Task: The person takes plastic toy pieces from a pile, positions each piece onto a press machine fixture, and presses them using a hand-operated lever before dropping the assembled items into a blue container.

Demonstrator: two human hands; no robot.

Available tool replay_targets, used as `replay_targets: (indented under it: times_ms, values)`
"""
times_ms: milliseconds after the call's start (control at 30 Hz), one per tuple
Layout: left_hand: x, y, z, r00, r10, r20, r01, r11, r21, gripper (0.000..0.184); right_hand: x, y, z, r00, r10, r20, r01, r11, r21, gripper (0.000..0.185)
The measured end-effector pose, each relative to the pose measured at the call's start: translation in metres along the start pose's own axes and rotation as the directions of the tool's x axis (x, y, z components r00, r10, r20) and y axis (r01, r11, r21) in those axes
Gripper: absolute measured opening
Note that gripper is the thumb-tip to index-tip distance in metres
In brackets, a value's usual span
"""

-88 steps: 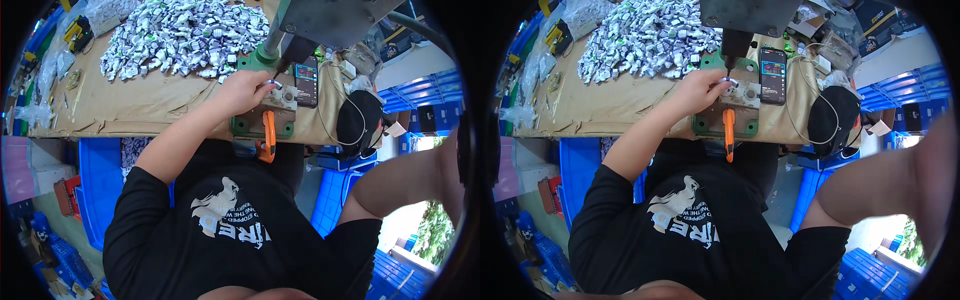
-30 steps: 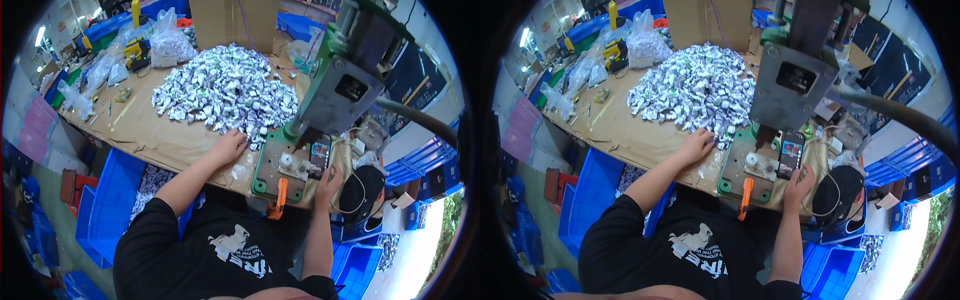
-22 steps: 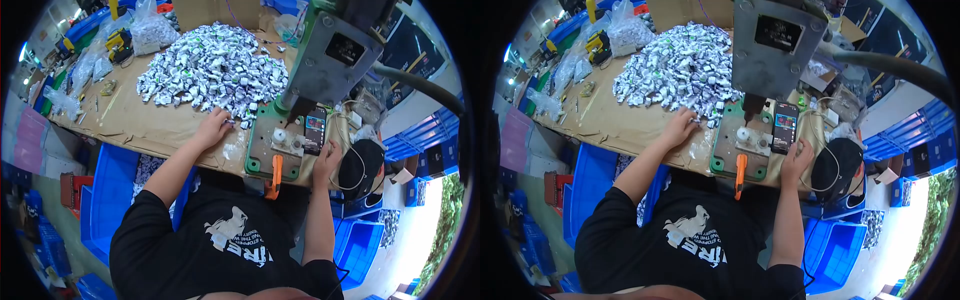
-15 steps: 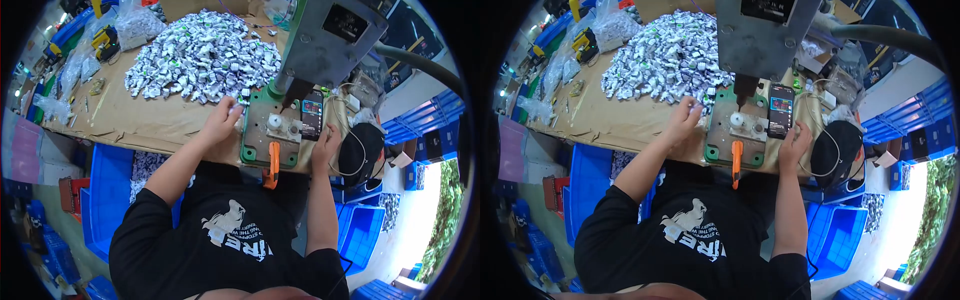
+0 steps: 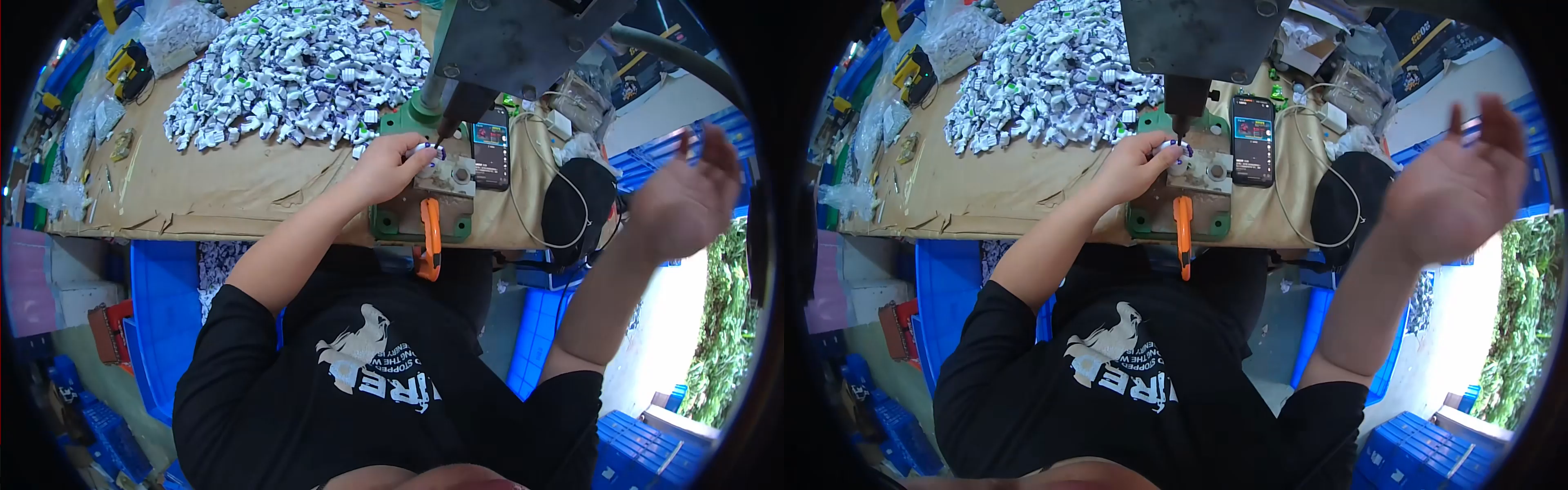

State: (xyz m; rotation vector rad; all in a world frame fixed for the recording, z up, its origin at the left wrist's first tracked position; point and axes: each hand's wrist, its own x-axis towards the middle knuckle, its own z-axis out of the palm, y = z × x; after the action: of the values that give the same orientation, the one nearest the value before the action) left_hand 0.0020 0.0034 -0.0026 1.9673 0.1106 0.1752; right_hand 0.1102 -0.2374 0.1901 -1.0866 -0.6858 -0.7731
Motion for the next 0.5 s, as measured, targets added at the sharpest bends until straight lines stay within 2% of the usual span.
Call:
replay_targets:
  times_ms: [67,100,133,167,233,267,367,433,467,500]
  values:
    - [-0.002,0.005,0.001,1.0,0.023,-0.015,-0.022,0.999,0.049,0.02,0.016,-0.046,0.016,0.988,-0.088,0.125,0.059,0.973,0.221,0.033]
    - [-0.002,0.007,0.001,0.989,0.143,-0.041,-0.132,0.971,0.197,0.019,0.021,-0.064,0.024,0.974,-0.143,0.178,0.076,0.939,0.334,0.031]
    - [-0.003,0.008,0.0,0.964,0.262,-0.048,-0.231,0.91,0.344,0.018,0.024,-0.076,0.034,0.951,-0.21,0.228,0.115,0.921,0.371,0.034]
    - [-0.003,0.009,0.0,0.965,0.257,-0.05,-0.225,0.912,0.344,0.018,0.026,-0.087,0.041,0.921,-0.278,0.274,0.149,0.9,0.411,0.037]
    - [-0.002,0.009,-0.001,0.958,0.28,-0.057,-0.247,0.913,0.324,0.019,0.034,-0.109,0.038,0.766,-0.303,0.567,0.116,0.933,0.341,0.034]
    - [-0.001,0.007,-0.002,0.964,0.264,-0.04,-0.235,0.91,0.342,0.019,0.032,-0.112,0.035,0.765,-0.301,0.569,0.114,0.933,0.341,0.034]
    - [-0.001,0.008,-0.002,0.961,0.274,-0.045,-0.24,0.901,0.36,0.019,0.019,-0.118,0.025,0.698,-0.191,0.69,0.223,0.974,0.044,0.03]
    - [-0.002,0.007,-0.002,0.964,0.262,-0.046,-0.23,0.907,0.353,0.019,0.01,-0.121,0.007,0.636,-0.301,0.71,0.263,0.95,0.167,0.025]
    - [-0.003,0.007,-0.002,0.958,0.284,-0.051,-0.247,0.9,0.358,0.019,-0.007,-0.1,0.045,0.845,-0.53,0.075,0.325,0.619,0.715,0.021]
    - [-0.003,0.007,-0.002,0.95,0.306,-0.059,-0.265,0.892,0.366,0.019,-0.004,-0.104,0.037,0.846,-0.527,0.078,0.318,0.617,0.719,0.021]
